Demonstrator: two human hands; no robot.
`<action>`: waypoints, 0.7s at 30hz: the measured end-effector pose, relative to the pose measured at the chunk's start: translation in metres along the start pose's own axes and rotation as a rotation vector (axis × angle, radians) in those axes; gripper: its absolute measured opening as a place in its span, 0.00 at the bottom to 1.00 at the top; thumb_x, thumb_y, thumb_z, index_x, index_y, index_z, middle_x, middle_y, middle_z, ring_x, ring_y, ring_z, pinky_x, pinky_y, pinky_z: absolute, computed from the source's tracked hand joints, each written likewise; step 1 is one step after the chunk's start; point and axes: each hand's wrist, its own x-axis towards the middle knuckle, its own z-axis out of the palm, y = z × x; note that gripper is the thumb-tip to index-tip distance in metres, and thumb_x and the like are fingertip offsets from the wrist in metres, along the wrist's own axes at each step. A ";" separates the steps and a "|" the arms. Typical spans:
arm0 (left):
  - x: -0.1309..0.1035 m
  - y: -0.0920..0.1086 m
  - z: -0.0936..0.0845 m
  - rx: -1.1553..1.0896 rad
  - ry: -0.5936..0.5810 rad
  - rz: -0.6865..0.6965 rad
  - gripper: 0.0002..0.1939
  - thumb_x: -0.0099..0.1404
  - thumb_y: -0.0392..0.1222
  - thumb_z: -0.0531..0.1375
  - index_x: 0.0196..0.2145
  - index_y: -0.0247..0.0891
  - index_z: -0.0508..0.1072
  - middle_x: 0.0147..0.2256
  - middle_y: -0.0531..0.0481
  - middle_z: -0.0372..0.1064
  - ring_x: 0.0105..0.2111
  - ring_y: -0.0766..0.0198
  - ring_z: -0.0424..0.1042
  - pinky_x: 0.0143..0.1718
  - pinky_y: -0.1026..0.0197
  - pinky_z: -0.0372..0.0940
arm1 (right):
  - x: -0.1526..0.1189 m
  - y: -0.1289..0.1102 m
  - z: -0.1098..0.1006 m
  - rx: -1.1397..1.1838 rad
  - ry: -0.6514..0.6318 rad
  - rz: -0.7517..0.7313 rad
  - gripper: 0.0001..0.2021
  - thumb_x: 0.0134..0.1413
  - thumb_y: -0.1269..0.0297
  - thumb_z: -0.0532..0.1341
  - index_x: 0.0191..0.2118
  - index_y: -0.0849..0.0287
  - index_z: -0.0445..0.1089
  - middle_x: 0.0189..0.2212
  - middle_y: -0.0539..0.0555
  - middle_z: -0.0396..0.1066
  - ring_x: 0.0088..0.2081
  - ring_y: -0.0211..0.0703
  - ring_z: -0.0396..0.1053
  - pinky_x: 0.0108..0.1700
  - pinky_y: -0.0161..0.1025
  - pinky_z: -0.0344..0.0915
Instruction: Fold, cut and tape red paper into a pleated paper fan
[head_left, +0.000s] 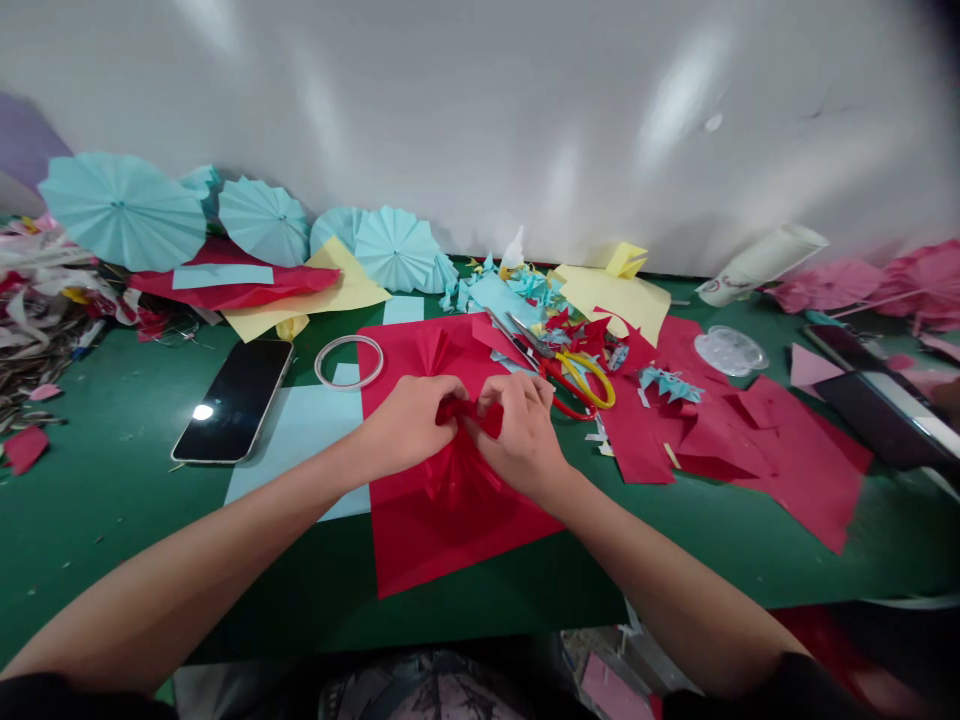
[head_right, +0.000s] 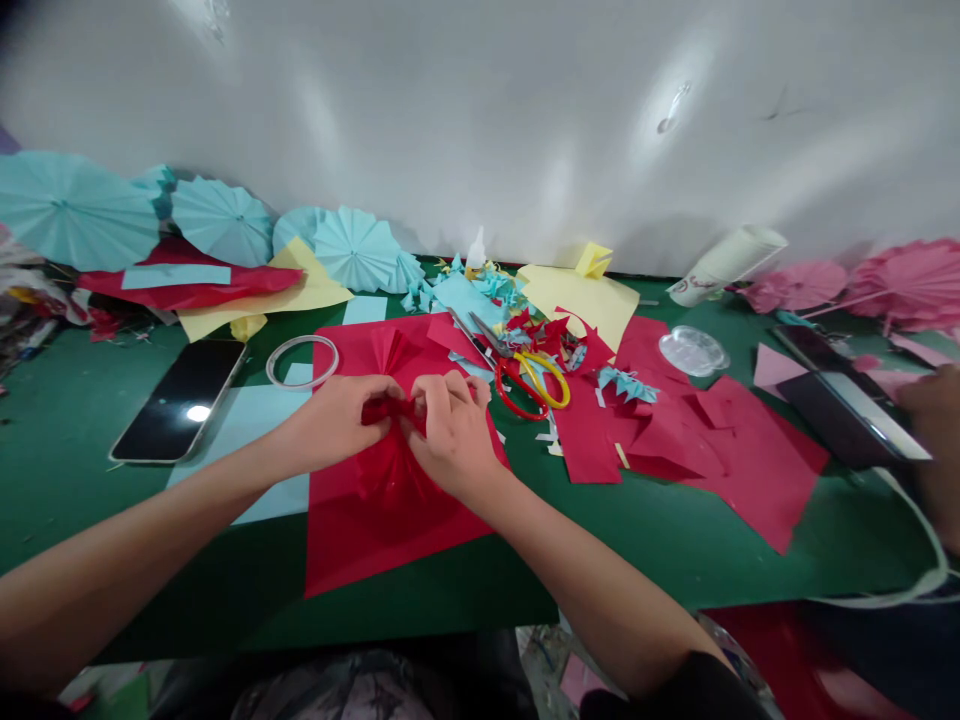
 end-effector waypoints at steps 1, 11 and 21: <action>0.000 -0.001 0.001 0.003 0.016 0.008 0.14 0.51 0.29 0.54 0.35 0.36 0.71 0.33 0.51 0.73 0.32 0.64 0.71 0.33 0.64 0.63 | 0.000 -0.001 0.000 -0.008 0.007 -0.018 0.12 0.46 0.74 0.58 0.34 0.55 0.54 0.25 0.47 0.66 0.33 0.42 0.62 0.41 0.42 0.49; 0.002 -0.006 -0.001 0.136 0.144 -0.005 0.10 0.53 0.29 0.55 0.33 0.36 0.72 0.29 0.51 0.73 0.27 0.66 0.69 0.28 0.66 0.61 | 0.002 -0.003 -0.005 0.078 0.081 0.092 0.11 0.51 0.68 0.58 0.39 0.54 0.55 0.27 0.48 0.73 0.35 0.45 0.71 0.44 0.46 0.52; 0.004 -0.003 -0.007 0.177 0.187 -0.042 0.10 0.53 0.30 0.56 0.34 0.36 0.72 0.27 0.51 0.72 0.26 0.66 0.68 0.29 0.65 0.61 | 0.003 0.000 -0.003 0.107 0.106 0.092 0.08 0.50 0.72 0.57 0.36 0.55 0.59 0.31 0.50 0.69 0.35 0.42 0.68 0.40 0.42 0.58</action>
